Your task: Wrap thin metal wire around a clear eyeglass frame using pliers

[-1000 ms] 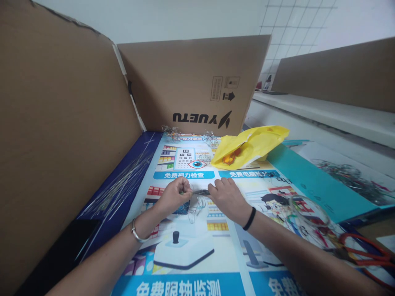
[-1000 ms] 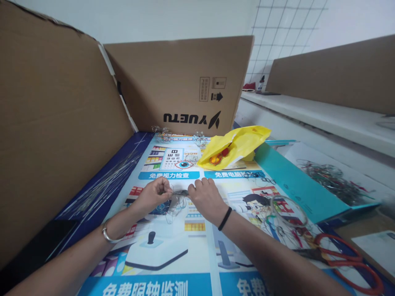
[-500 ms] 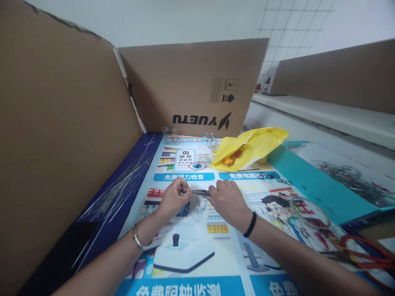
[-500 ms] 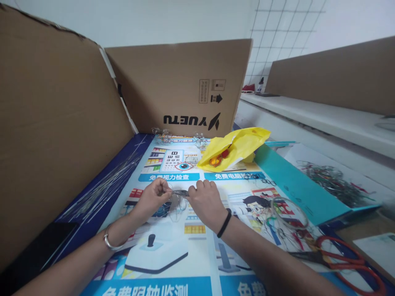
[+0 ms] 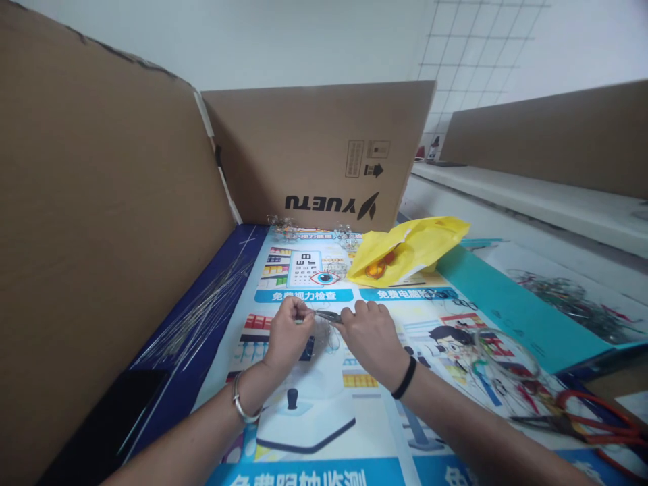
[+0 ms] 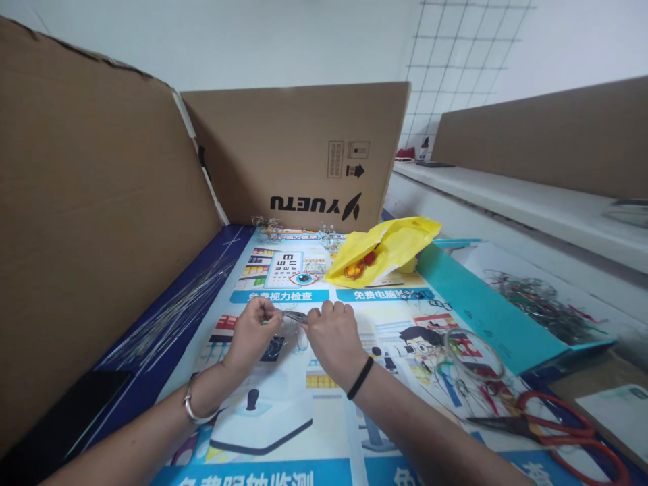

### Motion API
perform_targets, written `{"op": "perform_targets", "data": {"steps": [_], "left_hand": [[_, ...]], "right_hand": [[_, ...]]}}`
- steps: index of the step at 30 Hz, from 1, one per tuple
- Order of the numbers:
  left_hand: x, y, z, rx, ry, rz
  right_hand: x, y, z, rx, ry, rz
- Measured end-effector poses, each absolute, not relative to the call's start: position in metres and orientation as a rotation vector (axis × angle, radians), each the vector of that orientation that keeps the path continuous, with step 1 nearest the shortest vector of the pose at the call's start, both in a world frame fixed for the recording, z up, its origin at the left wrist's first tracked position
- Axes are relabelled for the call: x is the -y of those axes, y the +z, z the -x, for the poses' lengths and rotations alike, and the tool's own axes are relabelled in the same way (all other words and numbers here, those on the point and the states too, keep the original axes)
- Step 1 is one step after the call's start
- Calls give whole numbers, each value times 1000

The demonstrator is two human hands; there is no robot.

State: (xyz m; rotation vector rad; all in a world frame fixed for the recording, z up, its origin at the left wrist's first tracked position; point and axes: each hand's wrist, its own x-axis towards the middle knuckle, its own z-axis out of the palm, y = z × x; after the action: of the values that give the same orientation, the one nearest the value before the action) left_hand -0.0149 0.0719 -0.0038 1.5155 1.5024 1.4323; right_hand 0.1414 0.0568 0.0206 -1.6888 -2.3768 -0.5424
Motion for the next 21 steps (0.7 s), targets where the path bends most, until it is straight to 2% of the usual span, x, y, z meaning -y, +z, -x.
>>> {"op": "perform_targets", "data": {"steps": [21], "left_hand": [[-72,-4,14,-1517,1440,-1477]], "right_hand": [[-58,16,-136,2441,-520,1744]]}}
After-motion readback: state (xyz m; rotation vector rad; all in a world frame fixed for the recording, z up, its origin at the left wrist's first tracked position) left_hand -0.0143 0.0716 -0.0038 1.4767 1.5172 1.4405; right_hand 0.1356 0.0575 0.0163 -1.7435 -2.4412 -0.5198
